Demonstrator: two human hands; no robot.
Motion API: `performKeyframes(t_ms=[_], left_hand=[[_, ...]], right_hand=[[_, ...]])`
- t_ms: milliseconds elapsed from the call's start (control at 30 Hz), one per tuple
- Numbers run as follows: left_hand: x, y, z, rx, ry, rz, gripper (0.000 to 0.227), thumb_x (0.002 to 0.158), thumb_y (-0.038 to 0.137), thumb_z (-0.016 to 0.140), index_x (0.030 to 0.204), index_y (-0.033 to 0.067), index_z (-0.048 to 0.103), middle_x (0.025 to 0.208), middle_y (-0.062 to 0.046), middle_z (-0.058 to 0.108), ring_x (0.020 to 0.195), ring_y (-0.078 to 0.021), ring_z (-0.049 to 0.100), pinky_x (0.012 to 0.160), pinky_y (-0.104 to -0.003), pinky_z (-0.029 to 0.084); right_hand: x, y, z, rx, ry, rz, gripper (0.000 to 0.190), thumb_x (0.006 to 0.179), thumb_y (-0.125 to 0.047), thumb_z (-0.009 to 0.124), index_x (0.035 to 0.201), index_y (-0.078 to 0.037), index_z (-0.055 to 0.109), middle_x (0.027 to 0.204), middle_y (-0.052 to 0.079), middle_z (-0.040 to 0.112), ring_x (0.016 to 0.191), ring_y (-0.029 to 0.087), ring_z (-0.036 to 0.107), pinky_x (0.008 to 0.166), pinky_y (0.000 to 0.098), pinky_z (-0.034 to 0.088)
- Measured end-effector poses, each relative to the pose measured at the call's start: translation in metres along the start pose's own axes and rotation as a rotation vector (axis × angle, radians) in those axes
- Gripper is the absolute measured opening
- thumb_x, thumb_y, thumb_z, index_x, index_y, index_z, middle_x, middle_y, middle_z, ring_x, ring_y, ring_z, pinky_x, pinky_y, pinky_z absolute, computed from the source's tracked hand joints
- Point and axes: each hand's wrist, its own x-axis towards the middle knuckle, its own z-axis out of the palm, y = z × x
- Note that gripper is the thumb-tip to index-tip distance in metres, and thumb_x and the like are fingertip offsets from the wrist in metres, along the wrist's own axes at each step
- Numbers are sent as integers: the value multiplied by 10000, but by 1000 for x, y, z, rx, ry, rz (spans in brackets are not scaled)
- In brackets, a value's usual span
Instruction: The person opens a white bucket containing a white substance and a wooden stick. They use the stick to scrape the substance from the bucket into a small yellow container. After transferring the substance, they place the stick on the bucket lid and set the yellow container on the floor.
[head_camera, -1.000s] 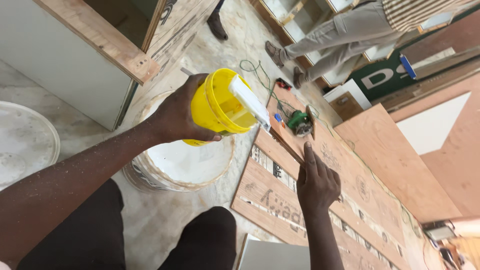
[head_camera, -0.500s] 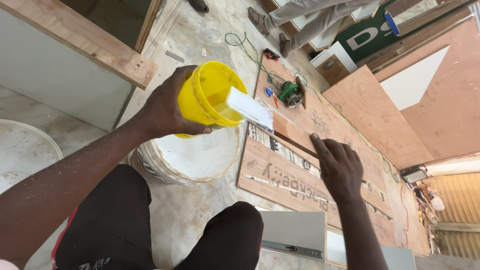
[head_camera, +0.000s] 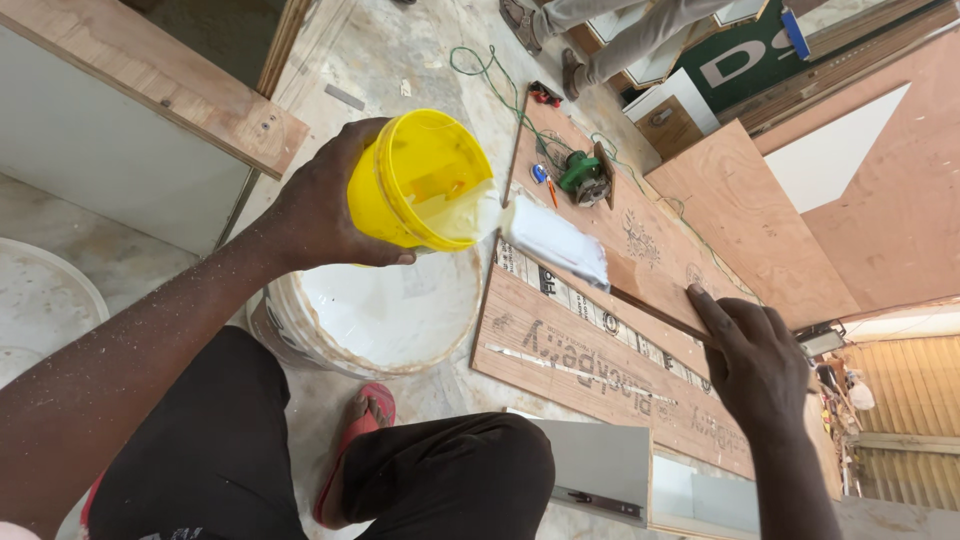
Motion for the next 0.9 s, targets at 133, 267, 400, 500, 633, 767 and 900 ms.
performKeyframes(t_ms=[133,267,400,500,633,767,900], left_hand=[[5,0,3,22,7,-28,1252,519,408,1004,1526,112,322,1457,-182,500,1357,-382,503,1100,-481,438],[7,8,6,-36,-12,-98,1244,511,405,999,1517,127,322,1457,-163,511,1356,-356,517,1101,-467,444],[10,18,9,-51,2,-120,1242,509,401,994,1516,131,320,1455,-157,512,1355,-348,519,1103,-464,449],[11,25,13,-20,-12,-135,1248,508,386,1001,1516,129,312,1451,-162,504,1350,-355,508,1095,-473,438],[10,31,17,-31,-45,-185,1230,525,391,996,1509,137,303,1446,-157,505,1345,-345,517,1091,-472,440],[12,35,20,-51,-33,-157,1228,523,393,990,1508,140,302,1442,-151,518,1346,-340,528,1095,-469,444],[12,35,23,-44,-20,-141,1234,528,415,1002,1506,136,304,1443,-158,512,1342,-350,521,1089,-478,440]], right_hand=[[1,-18,34,233,79,93,590,868,-127,750,1433,-241,625,1158,60,668,1026,248,658,810,394,564],[9,-65,89,435,-7,268,583,872,-176,764,1409,-112,547,1077,136,615,1002,315,615,818,442,530],[13,-114,106,718,-4,389,498,849,-196,756,1243,-6,517,1026,162,577,943,323,599,790,452,489],[22,-134,101,754,12,405,390,848,-151,728,1150,-15,522,928,153,511,826,317,532,729,466,450],[31,-138,98,796,27,414,396,879,-197,741,1092,-14,462,951,140,471,799,298,518,697,462,462],[41,-144,105,675,153,415,502,864,-234,809,1094,-3,428,1005,154,472,846,313,553,711,471,468],[44,-144,113,590,236,413,533,840,-226,839,1120,-13,438,1047,166,495,906,354,585,734,486,485]])
